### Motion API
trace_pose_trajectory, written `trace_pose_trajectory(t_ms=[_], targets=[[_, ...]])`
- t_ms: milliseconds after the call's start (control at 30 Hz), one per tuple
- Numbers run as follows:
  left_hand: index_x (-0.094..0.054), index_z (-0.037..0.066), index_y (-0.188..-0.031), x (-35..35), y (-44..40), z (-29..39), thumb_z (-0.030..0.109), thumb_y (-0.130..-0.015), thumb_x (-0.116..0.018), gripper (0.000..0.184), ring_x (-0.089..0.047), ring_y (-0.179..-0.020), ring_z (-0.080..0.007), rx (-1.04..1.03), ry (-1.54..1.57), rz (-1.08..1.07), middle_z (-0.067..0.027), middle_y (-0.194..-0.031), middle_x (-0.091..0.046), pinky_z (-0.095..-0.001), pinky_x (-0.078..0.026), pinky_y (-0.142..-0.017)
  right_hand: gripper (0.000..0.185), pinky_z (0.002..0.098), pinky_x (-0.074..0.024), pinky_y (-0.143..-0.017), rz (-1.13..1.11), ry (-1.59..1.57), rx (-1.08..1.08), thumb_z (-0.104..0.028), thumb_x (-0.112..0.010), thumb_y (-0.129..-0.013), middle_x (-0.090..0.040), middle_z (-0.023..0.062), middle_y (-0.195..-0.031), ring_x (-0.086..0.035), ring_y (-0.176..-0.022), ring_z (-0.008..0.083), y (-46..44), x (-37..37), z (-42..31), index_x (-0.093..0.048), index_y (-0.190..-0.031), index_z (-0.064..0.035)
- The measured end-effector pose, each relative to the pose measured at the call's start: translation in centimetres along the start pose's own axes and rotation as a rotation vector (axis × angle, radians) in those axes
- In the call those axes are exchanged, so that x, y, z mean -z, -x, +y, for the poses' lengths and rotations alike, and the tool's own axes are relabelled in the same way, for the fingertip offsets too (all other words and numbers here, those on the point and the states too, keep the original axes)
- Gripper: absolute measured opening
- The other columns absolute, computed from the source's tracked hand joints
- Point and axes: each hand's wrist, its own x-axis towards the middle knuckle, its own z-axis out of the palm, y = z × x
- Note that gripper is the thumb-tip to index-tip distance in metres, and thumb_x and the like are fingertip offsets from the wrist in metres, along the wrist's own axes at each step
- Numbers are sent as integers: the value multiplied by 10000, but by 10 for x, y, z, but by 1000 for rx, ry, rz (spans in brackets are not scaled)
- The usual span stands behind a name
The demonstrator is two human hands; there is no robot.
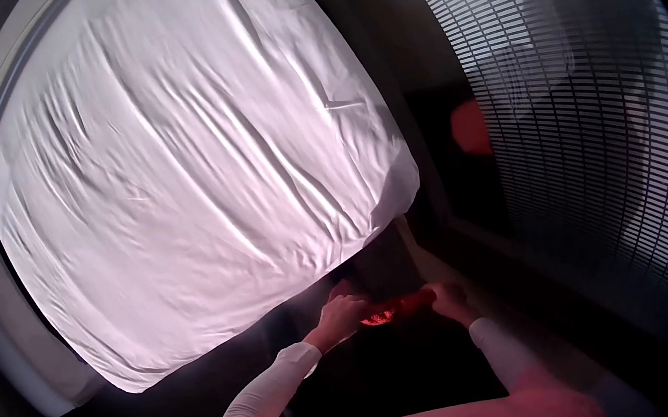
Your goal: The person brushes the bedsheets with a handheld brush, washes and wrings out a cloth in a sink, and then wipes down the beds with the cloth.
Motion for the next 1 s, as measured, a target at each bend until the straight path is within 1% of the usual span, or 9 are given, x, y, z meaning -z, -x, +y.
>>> trace_pose_trajectory(t_ms=[167,267,467,567,700,767,833,867,1000], targets=[[-657,132,-952,99,-1,76,191,-810,-605,162,-624,-847,-327,121,153,6,-86,-897,-655,-425,-502,-691,277,384,-522,-759,368,-132,385,-1,-650,-697,-677,84,-968,-598,-869,296,10,137,-63,-675,-963,-74],[-670,126,-1109,191,-5,88,-23,-725,-644,413,-647,-944,-299,-18,-90,556,-75,-1097,-675,-369,-531,-806,636,356,-507,-847,679,-13,687,53,-722,-565,-633,65,-1182,-572,-955,262,-41,217,-113,-645,-1175,-109],[-579,182,-1288,308,-104,-23,0,-803,-585,518,-586,-1080,-292,84,-792,968,-61,-1330,-546,-372,-499,-897,595,404,-413,-958,783,262,708,-53,-618,-740,-522,-1,-1383,-499,-1232,269,-250,257,-189,-551,-1298,-248],[-590,207,-1282,229,-148,-34,53,-795,-585,511,-493,-1128,-326,389,-699,878,-73,-1360,-498,-402,-444,-969,606,445,-462,-839,769,191,618,-70,-647,-727,-521,-20,-1383,-513,-1215,262,-260,200,-149,-555,-1298,-252],[-543,216,-1326,66,-131,10,13,-760,-570,602,-491,-1078,-397,272,-547,557,-83,-1448,-406,-436,-547,-781,702,395,-501,-850,886,-209,446,50,-699,-651,-511,89,-1376,-556,-1136,304,-175,69,-36,-562,-1298,-183],[-544,208,-1314,7,-120,34,29,-743,-597,601,-490,-1122,-366,121,-321,379,-81,-1457,-391,-447,-544,-804,508,308,-472,-892,672,-326,475,20,-627,-719,-603,117,-1242,-585,-1085,254,-144,4,19,-613,-1211,-102],[-607,203,-1245,-53,-120,25,52,-763,-584,505,-554,-1138,-347,203,-33,142,-148,-1308,-544,-422,-519,-831,321,279,-463,-839,121,-1464,103,46,-553,-726,-647,84,-1033,-579,-1003,139,-141,-141,110,-643,-1028,-16],[-647,194,-1181,-75,-123,13,57,-773,-555,440,-613,-1047,-342,382,398,78,-173,-1181,-617,-409,-519,-811,335,294,-470,-842,200,-844,-217,55,-512,-732,-652,90,-1005,-588,-987,159,-99,-86,77,-638,-1038,-1],[-552,124,-1261,-83,-99,32,133,-829,-606,435,-679,-901,-302,696,839,-238,-128,-1025,-681,-355,-536,-705,390,311,-441,-913,155,-1217,-339,-110,-584,-818,-642,109,-1063,-599,-989,194,-30,-34,33,-587,-1195,-10]])
